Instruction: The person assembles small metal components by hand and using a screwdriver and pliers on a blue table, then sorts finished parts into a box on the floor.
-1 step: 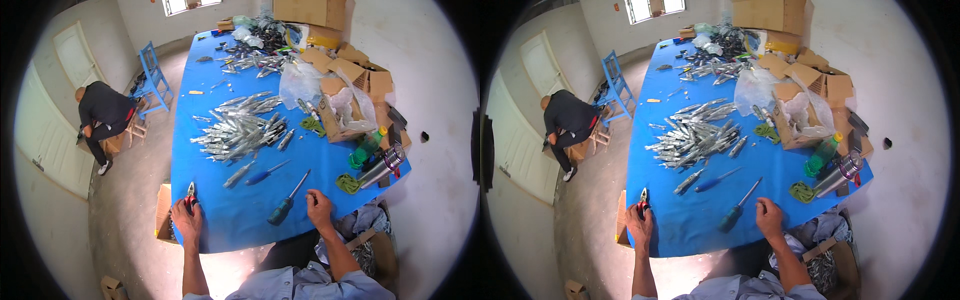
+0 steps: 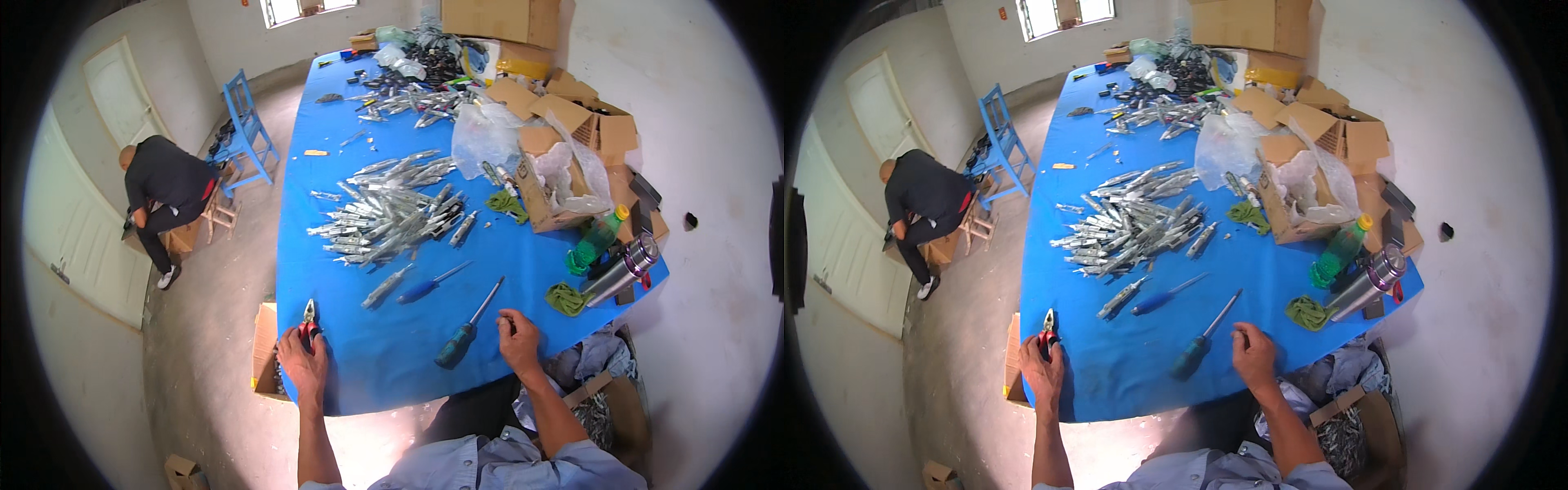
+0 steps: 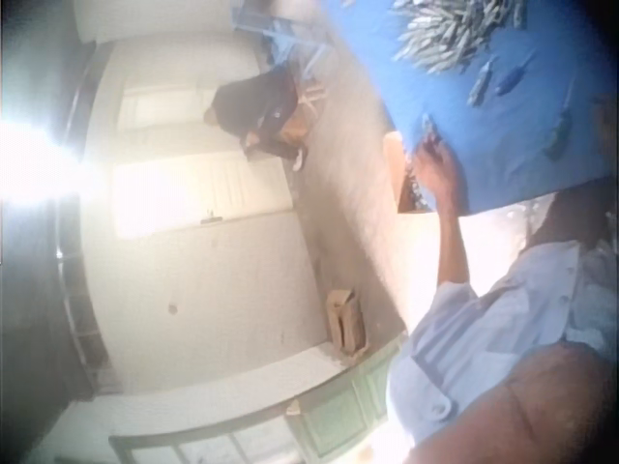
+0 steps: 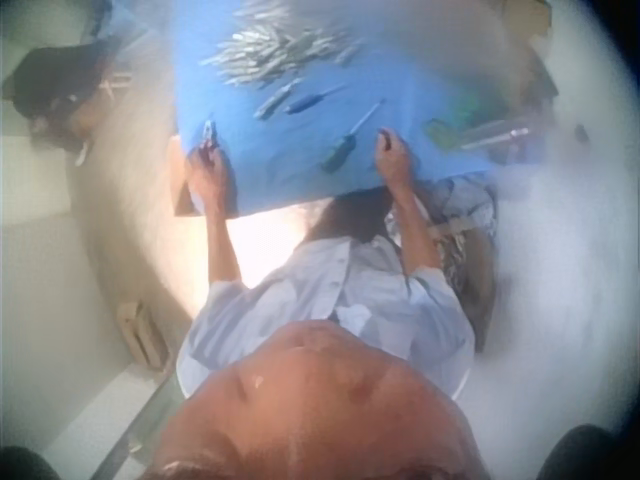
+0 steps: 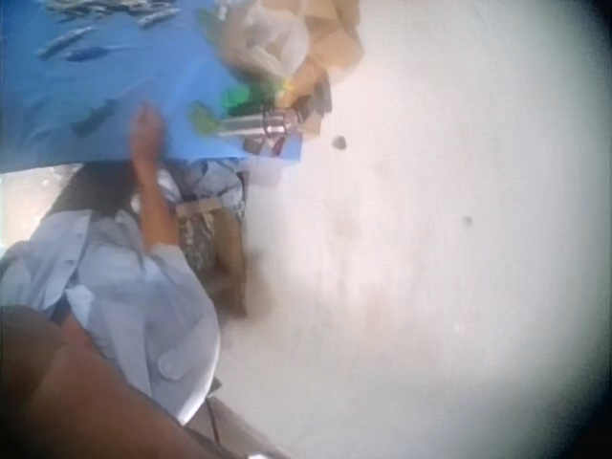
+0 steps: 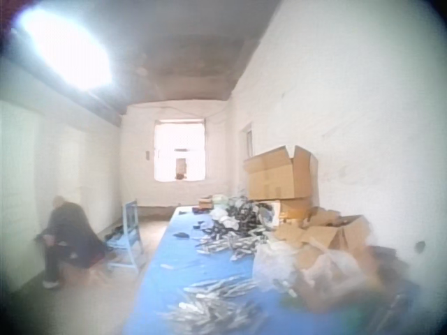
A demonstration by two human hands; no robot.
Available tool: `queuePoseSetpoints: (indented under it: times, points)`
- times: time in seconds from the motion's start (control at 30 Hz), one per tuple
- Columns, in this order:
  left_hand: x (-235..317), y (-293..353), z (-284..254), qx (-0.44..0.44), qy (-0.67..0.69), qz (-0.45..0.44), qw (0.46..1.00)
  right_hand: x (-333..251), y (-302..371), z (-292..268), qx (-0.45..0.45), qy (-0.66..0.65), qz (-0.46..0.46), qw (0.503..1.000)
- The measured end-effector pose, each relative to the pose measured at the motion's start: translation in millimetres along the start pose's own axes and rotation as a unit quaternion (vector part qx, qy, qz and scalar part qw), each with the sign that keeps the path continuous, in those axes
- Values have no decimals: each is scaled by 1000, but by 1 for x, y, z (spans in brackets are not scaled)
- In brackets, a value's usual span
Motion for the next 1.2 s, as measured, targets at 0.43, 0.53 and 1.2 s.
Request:
queuePoseSetpoints:
  times: [0.43,0.53,1.2]
  points:
    - [-5,3,1,5,-11,9,1000,-8,2,0,5,8,-3,1000]
    - [-1,2,0,8,-7,5,1000,-8,2,-1,5,15,-11,1000]
    - [-1,1,-2,27,-38,30,998,-13,-3,4,-76,41,25,996]
Point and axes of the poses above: each hand's wrist, its own y-axis away from the middle knuckle, its own z-axis out of the palm, x = y × z, the point moved 6 cm from there along -y, towards the middle knuckle, and after that the axes turned 11 degrees about z, right-handed, at the moved point
